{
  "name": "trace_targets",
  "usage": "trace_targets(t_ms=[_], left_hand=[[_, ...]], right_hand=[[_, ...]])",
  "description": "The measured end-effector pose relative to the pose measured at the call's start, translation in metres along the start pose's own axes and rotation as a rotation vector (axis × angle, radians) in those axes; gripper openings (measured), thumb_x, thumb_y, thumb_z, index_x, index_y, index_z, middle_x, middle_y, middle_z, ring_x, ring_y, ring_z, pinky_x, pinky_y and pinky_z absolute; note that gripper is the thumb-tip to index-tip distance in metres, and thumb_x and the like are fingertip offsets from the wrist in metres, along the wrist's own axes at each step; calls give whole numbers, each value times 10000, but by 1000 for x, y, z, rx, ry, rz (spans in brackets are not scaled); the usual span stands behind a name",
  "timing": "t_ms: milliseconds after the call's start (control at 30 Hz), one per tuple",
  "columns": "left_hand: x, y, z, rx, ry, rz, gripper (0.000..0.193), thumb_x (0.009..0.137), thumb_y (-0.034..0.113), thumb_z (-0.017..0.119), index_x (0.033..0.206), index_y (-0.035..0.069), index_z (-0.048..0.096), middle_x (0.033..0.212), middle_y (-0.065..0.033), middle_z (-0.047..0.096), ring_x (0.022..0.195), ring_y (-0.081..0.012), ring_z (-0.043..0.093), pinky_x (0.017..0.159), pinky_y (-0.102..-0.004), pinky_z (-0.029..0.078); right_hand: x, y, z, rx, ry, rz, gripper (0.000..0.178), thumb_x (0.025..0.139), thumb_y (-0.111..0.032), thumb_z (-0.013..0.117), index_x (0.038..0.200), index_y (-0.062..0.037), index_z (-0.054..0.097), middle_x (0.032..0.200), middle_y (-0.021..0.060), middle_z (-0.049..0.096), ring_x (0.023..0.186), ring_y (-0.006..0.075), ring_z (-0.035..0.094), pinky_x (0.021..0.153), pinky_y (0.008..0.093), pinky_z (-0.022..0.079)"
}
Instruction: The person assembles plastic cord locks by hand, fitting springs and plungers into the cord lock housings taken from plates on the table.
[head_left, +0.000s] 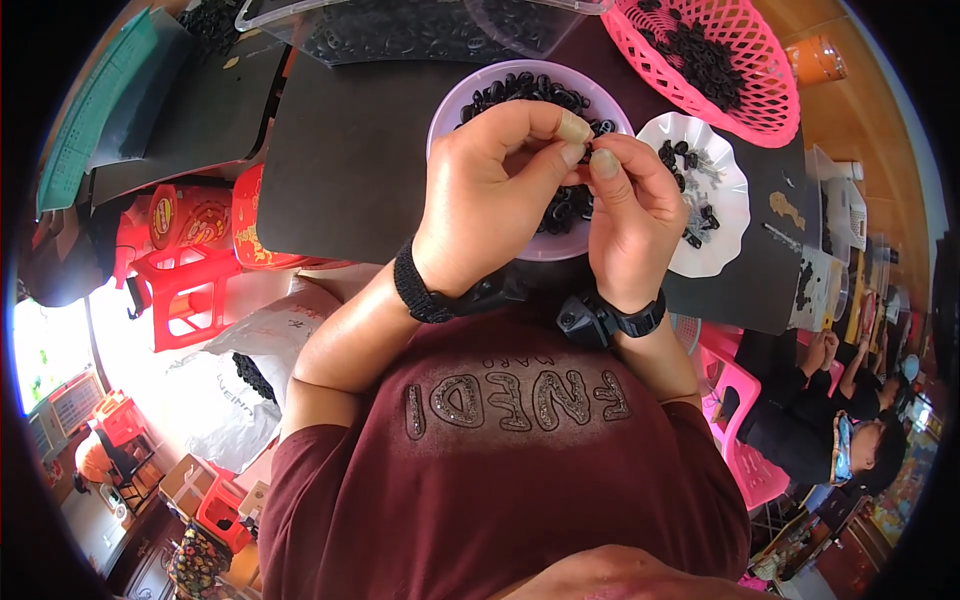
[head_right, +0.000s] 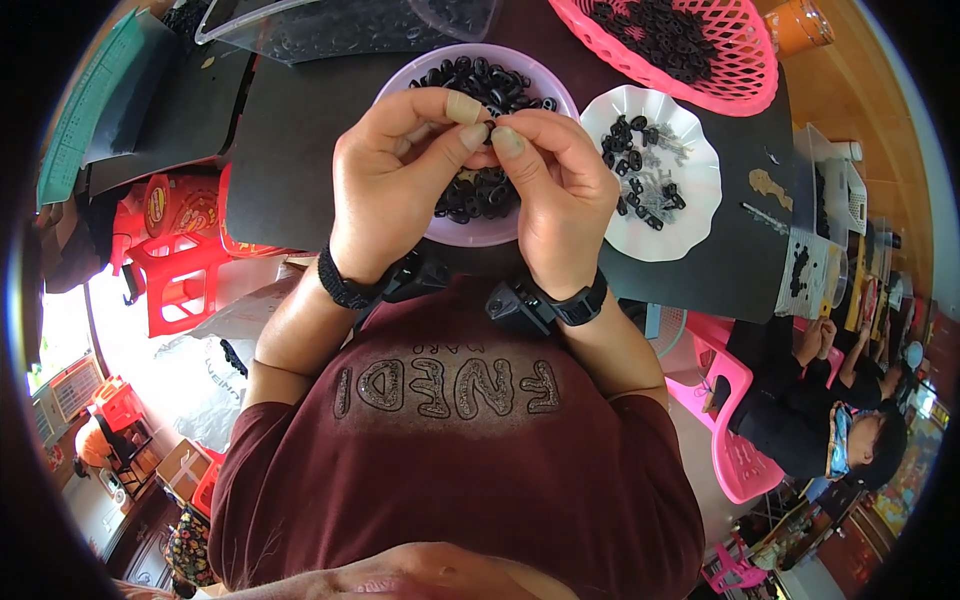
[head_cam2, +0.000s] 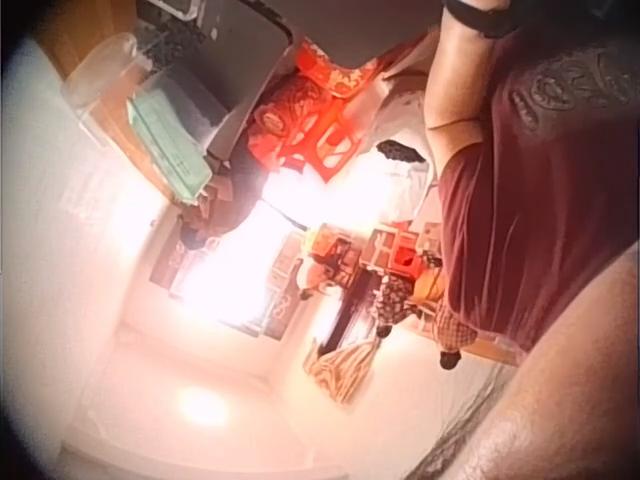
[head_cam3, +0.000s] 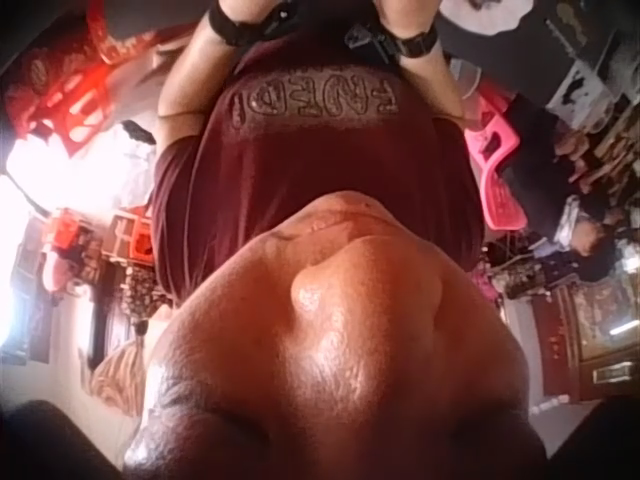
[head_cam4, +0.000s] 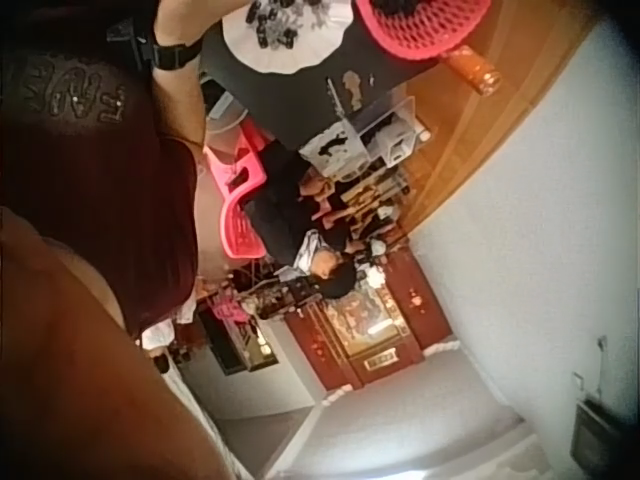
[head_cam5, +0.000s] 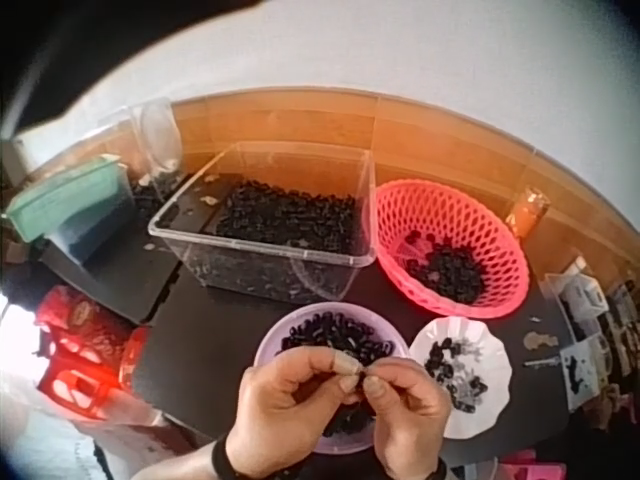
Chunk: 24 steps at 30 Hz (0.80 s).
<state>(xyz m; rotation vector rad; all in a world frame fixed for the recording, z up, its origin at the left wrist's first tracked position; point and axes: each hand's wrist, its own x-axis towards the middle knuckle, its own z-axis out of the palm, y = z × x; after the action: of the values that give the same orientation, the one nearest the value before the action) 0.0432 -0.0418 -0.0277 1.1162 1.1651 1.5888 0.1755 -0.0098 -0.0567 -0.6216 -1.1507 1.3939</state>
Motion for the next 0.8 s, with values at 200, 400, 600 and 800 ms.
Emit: trace_targets(t_ms=[200, 400, 600, 800], left_hand=[[-5, -9, 1, 10, 71, 45, 95, 868, -22, 650, 963, -30, 650, 887, -76, 700, 768, -112, 677, 705, -243, 563], [-4, -8, -3, -148, 73, -32, 85, 876, -44, 640, 960, -33, 633, 909, -74, 677, 795, -121, 666, 727, -245, 573], [-5, -7, -3, -171, 77, -33, 97, 878, -58, 633, 972, -41, 621, 930, -84, 669, 821, -133, 668, 748, -256, 586], [-7, -8, -2, -113, 81, -33, 83, 869, -41, 645, 952, -36, 640, 908, -82, 685, 795, -121, 677, 726, -247, 579]], right_hand=[[-3, 1, 6, 189, 49, 34, 142, 902, -6, 633, 1030, 54, 647, 1038, 112, 631, 823, 194, 652, 769, 308, 552], [0, -5, 5, 205, 1, 150, 172, 931, -54, 605, 1044, 71, 640, 979, 136, 653, 813, 230, 676, 769, 325, 563], [-1, -5, 6, 215, 7, 156, 209, 937, -65, 603, 1093, 73, 615, 963, 130, 662, 815, 238, 689, 760, 334, 570], [-2, -3, 4, 179, -1, 149, 175, 939, -59, 599, 1064, 63, 615, 948, 117, 662, 807, 217, 684, 749, 320, 568]])
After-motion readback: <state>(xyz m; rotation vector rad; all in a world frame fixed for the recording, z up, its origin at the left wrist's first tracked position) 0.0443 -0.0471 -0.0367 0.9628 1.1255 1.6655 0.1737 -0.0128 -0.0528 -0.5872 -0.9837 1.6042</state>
